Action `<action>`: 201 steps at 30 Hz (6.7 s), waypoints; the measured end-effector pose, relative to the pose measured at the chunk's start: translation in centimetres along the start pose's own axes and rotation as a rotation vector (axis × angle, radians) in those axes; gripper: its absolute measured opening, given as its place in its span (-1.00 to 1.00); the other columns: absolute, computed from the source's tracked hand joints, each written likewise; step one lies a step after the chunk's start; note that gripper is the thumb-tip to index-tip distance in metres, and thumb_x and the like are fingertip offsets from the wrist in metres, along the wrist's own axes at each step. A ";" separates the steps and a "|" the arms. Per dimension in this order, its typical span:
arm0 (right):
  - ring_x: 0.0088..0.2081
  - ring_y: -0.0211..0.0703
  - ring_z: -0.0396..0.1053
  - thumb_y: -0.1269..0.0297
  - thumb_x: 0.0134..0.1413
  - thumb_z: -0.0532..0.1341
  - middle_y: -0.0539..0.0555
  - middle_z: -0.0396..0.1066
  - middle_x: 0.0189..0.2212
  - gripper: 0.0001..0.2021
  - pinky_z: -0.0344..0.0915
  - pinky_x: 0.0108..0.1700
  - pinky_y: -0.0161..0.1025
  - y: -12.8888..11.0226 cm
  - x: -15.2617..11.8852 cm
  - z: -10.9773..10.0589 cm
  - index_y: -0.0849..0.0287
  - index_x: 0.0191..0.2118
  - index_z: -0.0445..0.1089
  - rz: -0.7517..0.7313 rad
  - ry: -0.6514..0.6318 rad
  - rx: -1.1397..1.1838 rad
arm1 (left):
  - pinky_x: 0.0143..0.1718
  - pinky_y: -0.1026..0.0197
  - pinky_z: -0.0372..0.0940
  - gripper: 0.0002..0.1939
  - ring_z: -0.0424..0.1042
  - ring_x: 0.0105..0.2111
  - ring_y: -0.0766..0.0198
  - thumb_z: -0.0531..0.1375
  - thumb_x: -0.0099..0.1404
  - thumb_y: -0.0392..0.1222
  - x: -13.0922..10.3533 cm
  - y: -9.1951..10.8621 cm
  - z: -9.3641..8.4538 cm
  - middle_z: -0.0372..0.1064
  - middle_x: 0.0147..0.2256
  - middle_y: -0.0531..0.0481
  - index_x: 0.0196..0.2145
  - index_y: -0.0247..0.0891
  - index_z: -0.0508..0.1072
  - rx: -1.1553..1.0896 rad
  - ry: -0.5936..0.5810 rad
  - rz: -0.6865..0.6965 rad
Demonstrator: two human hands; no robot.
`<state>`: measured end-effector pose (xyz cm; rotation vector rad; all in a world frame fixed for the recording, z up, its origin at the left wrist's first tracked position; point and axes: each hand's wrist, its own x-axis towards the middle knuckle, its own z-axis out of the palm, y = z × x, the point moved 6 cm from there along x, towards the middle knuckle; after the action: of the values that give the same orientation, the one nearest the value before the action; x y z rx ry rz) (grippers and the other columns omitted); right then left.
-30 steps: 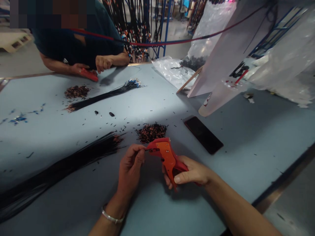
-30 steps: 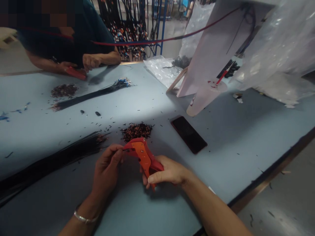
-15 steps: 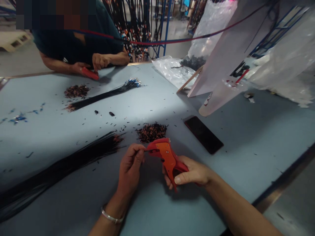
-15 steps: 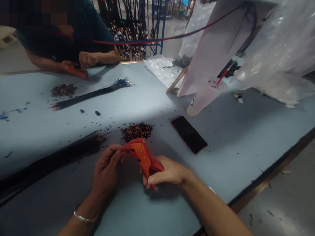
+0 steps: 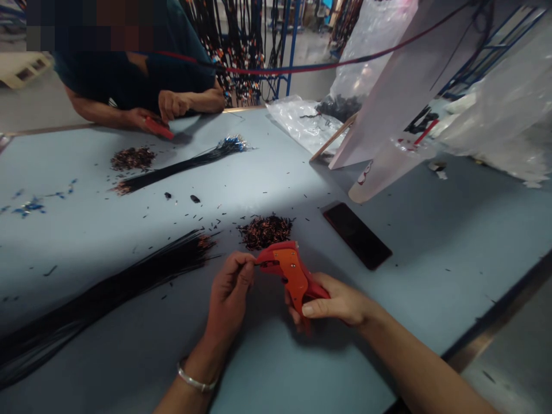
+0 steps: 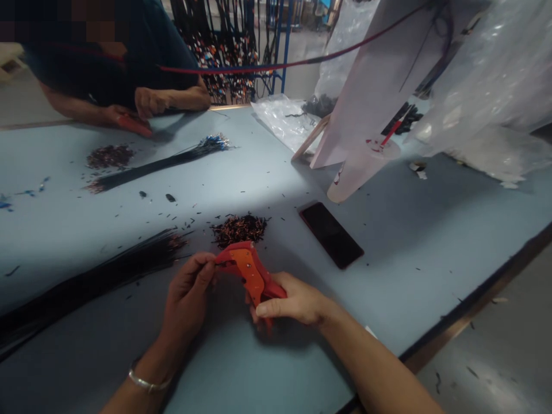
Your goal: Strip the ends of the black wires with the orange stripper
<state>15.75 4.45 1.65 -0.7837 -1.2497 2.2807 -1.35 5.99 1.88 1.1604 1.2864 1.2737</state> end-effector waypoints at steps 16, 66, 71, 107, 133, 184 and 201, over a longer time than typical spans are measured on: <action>-0.61 -0.33 0.30 0.01 0.02 0.33 -0.05 0.31 -0.58 -0.62 0.27 -0.62 -0.40 0.4 0.1 -0.4 0.26 -0.32 0.28 -0.006 0.043 -0.039 | -0.50 0.33 0.12 -0.80 0.17 -0.54 0.39 0.13 0.35 -0.05 0.1 -0.2 0.1 0.17 -0.54 0.12 -0.30 -0.23 0.42 0.010 -0.003 -0.030; -0.78 -0.40 0.14 -0.13 -0.03 0.30 -0.11 0.20 -0.80 -0.51 0.04 -0.74 -0.44 1.1 0.5 -0.7 0.20 -0.62 0.23 0.009 0.254 -0.199 | -0.50 0.34 0.13 -0.82 0.20 -0.54 0.38 0.18 0.27 -0.10 0.4 0.7 0.0 0.32 -0.51 0.09 -0.32 -0.25 0.49 0.163 0.032 -0.009; -0.76 -0.39 0.18 -0.15 -0.08 0.31 -0.11 0.21 -0.77 -0.51 0.08 -0.73 -0.44 1.2 0.5 -0.6 0.20 -0.59 0.23 0.046 0.246 -0.178 | -0.53 0.36 0.12 -0.82 0.19 -0.56 0.39 0.18 0.27 -0.11 0.4 0.6 -0.1 0.33 -0.51 0.09 -0.32 -0.26 0.48 0.183 0.038 -0.005; -0.79 -0.41 0.09 -0.14 -0.06 0.30 -0.14 0.16 -0.82 -0.50 -0.03 -0.75 -0.43 0.9 0.6 -0.6 0.16 -0.63 0.18 0.018 0.285 -0.256 | -0.50 0.36 0.13 -0.82 0.21 -0.53 0.40 0.17 0.29 -0.10 0.5 0.6 -0.2 0.34 -0.49 0.09 -0.30 -0.24 0.50 0.174 0.027 0.012; -0.48 -0.25 0.32 -0.07 -0.02 0.31 0.05 0.36 -0.50 -0.58 0.30 -0.43 -0.31 -0.4 0.4 0.4 0.27 -0.35 0.35 -0.040 0.131 -0.129 | -0.45 0.35 0.17 -0.84 0.25 -0.49 0.38 0.18 0.28 -0.13 0.2 0.9 -1.1 0.33 -0.48 0.08 -0.37 -0.25 0.48 0.242 0.118 0.051; -0.44 -0.22 0.37 -0.05 -0.08 0.37 0.08 0.38 -0.42 -0.52 0.35 -0.41 -0.28 -1.0 -0.6 -1.3 0.29 -0.23 0.36 0.037 0.066 -0.156 | -0.46 0.33 0.14 -0.88 0.25 -0.50 0.36 0.17 0.29 -0.21 0.0 2.4 0.0 0.29 -0.51 0.09 -0.36 -0.23 0.51 0.440 0.046 0.293; -0.47 -0.24 0.34 -0.03 -0.06 0.35 0.08 0.41 -0.44 -0.55 0.31 -0.43 -0.29 -0.9 -0.5 -1.2 0.28 -0.23 0.36 0.037 0.016 -0.155 | -0.48 0.36 0.19 -0.90 0.30 -0.51 0.40 0.18 0.28 -0.31 -0.4 3.4 0.2 0.34 -0.48 0.08 -0.35 -0.25 0.50 0.529 0.076 0.439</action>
<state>16.96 5.32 2.05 -0.8839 -1.4293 2.2220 -1.07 5.68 5.24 1.8625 1.5314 1.3306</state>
